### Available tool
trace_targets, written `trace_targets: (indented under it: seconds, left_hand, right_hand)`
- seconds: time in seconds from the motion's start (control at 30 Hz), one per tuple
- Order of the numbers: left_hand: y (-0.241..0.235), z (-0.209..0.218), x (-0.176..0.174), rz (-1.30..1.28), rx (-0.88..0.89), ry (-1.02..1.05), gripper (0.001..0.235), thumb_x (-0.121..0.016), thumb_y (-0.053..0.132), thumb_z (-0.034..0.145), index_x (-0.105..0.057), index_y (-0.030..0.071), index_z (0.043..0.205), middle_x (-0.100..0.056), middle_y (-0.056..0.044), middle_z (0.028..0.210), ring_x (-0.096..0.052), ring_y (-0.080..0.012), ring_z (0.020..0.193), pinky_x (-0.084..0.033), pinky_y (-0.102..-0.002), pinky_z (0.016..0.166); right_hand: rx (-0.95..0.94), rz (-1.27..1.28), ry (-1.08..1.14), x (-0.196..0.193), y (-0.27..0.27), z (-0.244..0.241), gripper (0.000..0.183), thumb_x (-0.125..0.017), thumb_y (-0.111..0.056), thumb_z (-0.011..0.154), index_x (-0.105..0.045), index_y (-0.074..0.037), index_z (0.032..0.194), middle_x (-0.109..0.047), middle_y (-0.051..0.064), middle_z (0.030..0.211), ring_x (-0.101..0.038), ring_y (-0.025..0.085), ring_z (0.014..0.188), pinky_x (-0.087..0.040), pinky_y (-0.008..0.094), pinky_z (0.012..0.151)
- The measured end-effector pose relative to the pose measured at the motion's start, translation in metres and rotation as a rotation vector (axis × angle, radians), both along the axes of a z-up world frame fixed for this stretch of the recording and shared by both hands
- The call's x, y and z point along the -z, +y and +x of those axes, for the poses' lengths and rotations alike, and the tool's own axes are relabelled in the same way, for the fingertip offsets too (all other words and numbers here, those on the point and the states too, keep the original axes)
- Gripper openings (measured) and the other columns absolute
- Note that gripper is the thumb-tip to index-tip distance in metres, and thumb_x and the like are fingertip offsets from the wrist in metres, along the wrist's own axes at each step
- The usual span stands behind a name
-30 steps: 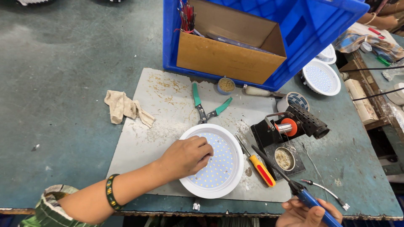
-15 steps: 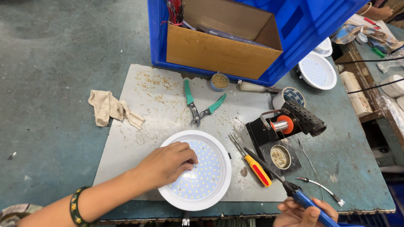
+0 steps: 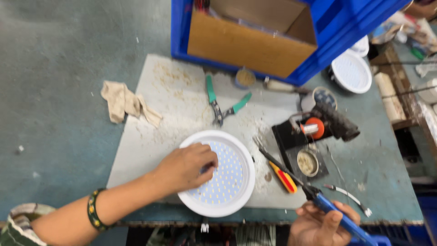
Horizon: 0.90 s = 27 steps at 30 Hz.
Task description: The person places a circular LED module on the workbench, uses wire cutters to trim wires, and then uses a soldering iron to attach wires to the module. The person wipes the module with a cloth and repeats the soldering process on another module.
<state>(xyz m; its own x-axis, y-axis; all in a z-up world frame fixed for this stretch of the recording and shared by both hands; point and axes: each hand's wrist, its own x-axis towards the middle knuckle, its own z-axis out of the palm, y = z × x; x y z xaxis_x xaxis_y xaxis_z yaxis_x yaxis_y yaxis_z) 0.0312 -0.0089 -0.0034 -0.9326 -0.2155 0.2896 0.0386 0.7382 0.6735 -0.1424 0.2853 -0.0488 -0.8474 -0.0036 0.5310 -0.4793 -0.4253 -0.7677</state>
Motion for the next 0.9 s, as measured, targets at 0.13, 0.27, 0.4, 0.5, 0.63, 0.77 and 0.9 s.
trace_targets:
  seconds: [0.13, 0.27, 0.4, 0.5, 0.63, 0.77, 0.9]
  left_hand:
    - [-0.001, 0.000, 0.008, -0.024, -0.001, -0.037, 0.012, -0.071, 0.020, 0.081, -0.068, 0.013, 0.090, -0.063, -0.006, 0.086, -0.064, -0.0278, 0.089, -0.053, -0.044, 0.072]
    - [0.000, 0.000, 0.006, -0.056, 0.007, -0.064, 0.010, -0.071, 0.019, 0.080, -0.068, 0.012, 0.088, -0.062, -0.005, 0.085, -0.064, -0.0248, 0.088, -0.054, -0.043, 0.069]
    - [0.008, 0.003, 0.006, -0.161, 0.012, 0.080, 0.011, -0.072, 0.016, 0.079, -0.067, 0.010, 0.086, -0.060, -0.006, 0.087, -0.063, -0.0258, 0.088, -0.055, -0.042, 0.071]
    - [0.008, 0.003, 0.007, -0.167, 0.028, 0.088, 0.012, -0.072, 0.015, 0.079, -0.067, 0.009, 0.088, -0.060, -0.006, 0.088, -0.063, -0.0257, 0.088, -0.055, -0.042, 0.072]
    - [0.004, 0.004, 0.006, -0.109, 0.058, 0.090, 0.011, -0.072, 0.014, 0.080, -0.068, 0.009, 0.090, -0.061, -0.005, 0.089, -0.064, -0.0265, 0.090, -0.054, -0.042, 0.074]
    - [-0.001, 0.003, 0.004, -0.046, 0.068, 0.034, 0.007, -0.071, 0.014, 0.086, -0.070, 0.011, 0.092, -0.063, -0.006, 0.089, -0.065, -0.0273, 0.091, -0.053, -0.043, 0.076]
    - [-0.003, 0.003, 0.001, 0.052, 0.045, 0.027, 0.012, -0.071, 0.014, 0.086, -0.069, 0.009, 0.097, -0.065, -0.006, 0.091, -0.066, -0.0278, 0.094, -0.053, -0.043, 0.078]
  right_hand:
    - [-0.007, 0.050, -0.027, -0.008, 0.002, 0.019, 0.041, -0.073, -0.036, 0.109, -0.050, -0.004, 0.119, -0.061, 0.012, 0.084, -0.061, 0.019, 0.058, -0.052, 0.028, 0.048]
    - [-0.065, 0.067, -0.042, -0.013, -0.007, 0.030, 0.041, -0.075, -0.035, 0.105, -0.049, -0.006, 0.118, -0.060, 0.010, 0.088, -0.061, 0.016, 0.059, -0.052, 0.027, 0.044]
    - [-0.062, 0.065, -0.057, -0.017, -0.009, 0.036, 0.039, -0.074, -0.035, 0.106, -0.049, -0.007, 0.118, -0.059, 0.009, 0.085, -0.062, 0.015, 0.058, -0.052, 0.027, 0.045]
    - [-0.067, 0.069, -0.050, -0.016, -0.008, 0.034, 0.039, -0.074, -0.034, 0.106, -0.049, -0.007, 0.117, -0.059, 0.010, 0.083, -0.062, 0.016, 0.058, -0.052, 0.028, 0.044]
    - [-0.081, 0.071, -0.054, -0.014, -0.004, 0.035, 0.039, -0.074, -0.033, 0.105, -0.049, -0.006, 0.118, -0.059, 0.010, 0.085, -0.061, 0.016, 0.059, -0.052, 0.028, 0.045]
    - [-0.134, 0.073, -0.076, -0.013, 0.000, 0.037, 0.039, -0.074, -0.030, 0.103, -0.050, -0.006, 0.120, -0.059, 0.011, 0.091, -0.061, 0.017, 0.059, -0.053, 0.031, 0.048]
    - [-0.162, 0.088, -0.039, -0.012, 0.000, 0.037, 0.036, -0.073, -0.030, 0.105, -0.051, -0.003, 0.116, -0.057, 0.012, 0.076, -0.057, 0.015, 0.055, -0.050, 0.026, 0.043]
